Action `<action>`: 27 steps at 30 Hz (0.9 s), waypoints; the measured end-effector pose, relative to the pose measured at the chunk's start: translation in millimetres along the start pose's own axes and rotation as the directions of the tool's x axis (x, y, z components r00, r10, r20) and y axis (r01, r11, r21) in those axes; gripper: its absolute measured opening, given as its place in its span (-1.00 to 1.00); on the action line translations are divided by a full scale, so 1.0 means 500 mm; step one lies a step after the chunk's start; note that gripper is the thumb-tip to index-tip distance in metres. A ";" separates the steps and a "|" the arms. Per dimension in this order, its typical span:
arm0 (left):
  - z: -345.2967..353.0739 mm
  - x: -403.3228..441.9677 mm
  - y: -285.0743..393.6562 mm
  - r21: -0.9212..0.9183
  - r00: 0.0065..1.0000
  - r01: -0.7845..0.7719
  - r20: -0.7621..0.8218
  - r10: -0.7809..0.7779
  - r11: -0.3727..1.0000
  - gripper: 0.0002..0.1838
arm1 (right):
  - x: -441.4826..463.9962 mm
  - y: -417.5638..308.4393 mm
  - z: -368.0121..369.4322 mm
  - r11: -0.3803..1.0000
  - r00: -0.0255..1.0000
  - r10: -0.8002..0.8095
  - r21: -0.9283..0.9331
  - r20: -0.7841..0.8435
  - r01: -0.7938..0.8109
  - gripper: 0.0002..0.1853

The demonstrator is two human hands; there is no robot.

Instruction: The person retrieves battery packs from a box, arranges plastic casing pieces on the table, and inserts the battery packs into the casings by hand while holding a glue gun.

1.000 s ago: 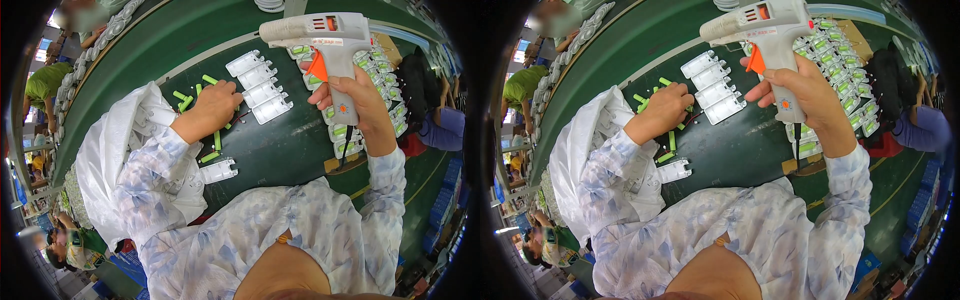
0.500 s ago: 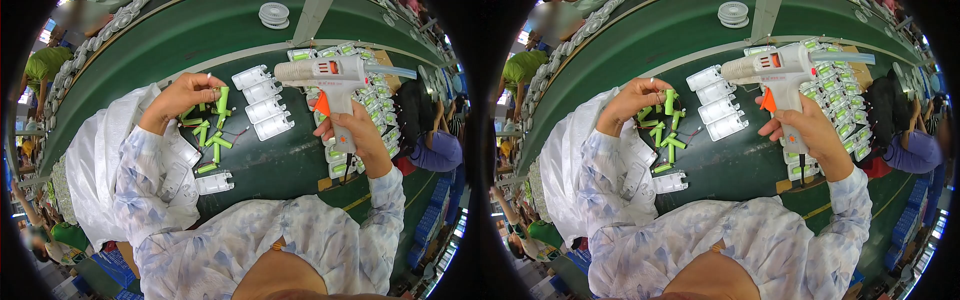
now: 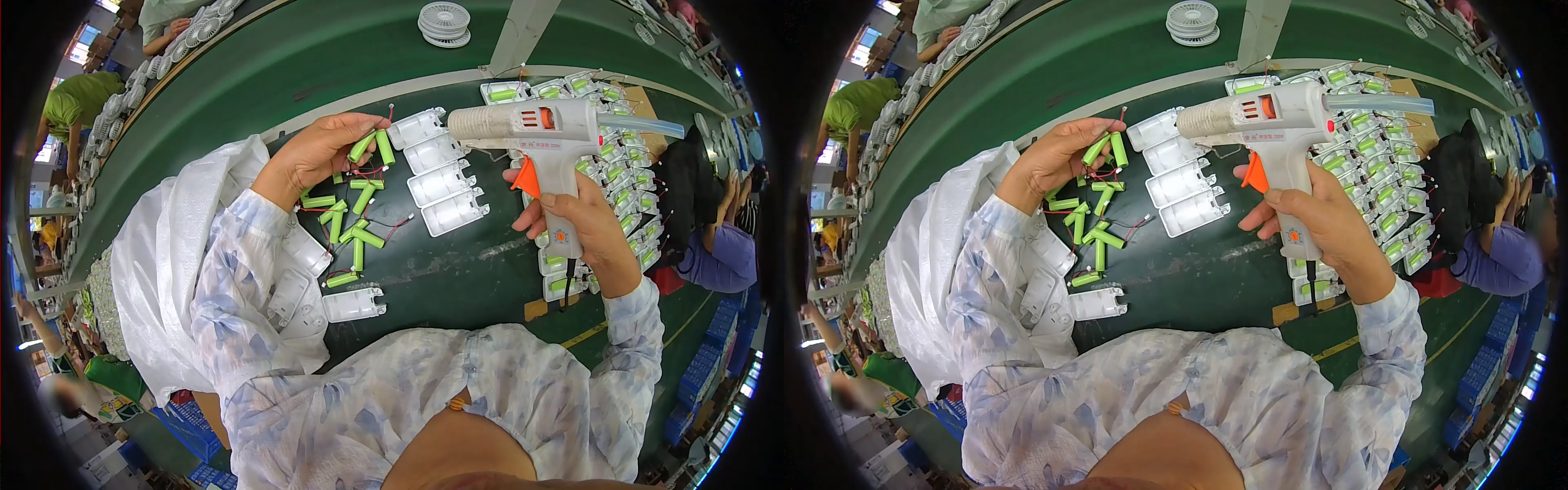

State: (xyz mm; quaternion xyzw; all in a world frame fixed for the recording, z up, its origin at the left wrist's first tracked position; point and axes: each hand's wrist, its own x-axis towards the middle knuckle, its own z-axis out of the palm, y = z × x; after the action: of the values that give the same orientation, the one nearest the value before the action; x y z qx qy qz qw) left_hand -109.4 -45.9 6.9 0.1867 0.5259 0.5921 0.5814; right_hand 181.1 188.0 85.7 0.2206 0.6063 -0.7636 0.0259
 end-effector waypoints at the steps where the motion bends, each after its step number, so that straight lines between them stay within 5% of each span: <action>1: -0.003 -0.002 0.000 -0.057 0.999 0.002 0.034 0.000 0.998 -0.62 | 0.003 0.001 0.001 1.000 1.000 0.006 -0.001 -0.001 -0.006 -0.46; 10: 0.031 -0.009 -0.004 0.223 0.997 0.028 -0.078 -0.011 0.975 -0.66 | 0.021 0.013 0.004 1.000 1.000 0.006 0.023 0.011 -0.006 -0.47; 14: 0.049 -0.010 -0.008 0.042 0.994 0.067 -0.091 -0.063 0.997 -0.68 | 0.024 0.020 0.002 0.999 1.000 0.004 0.045 0.009 -0.005 -0.48; 24: 0.040 -0.006 -0.026 0.167 0.980 0.107 -0.187 -0.076 0.980 -0.56 | 0.022 0.023 0.000 1.000 1.000 -0.004 -0.013 0.025 0.004 -0.40; 27: 0.065 -0.019 -0.031 0.430 0.982 0.038 -0.182 0.045 0.902 -0.53 | 0.022 0.027 -0.004 1.000 1.000 -0.004 0.020 0.031 0.004 -0.42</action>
State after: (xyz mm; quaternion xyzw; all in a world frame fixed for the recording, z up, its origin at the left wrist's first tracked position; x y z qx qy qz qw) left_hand -72.6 -44.6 9.9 0.2551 0.6958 0.4771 0.4724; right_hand 176.0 188.9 68.9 0.2080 0.5986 -0.7729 0.0315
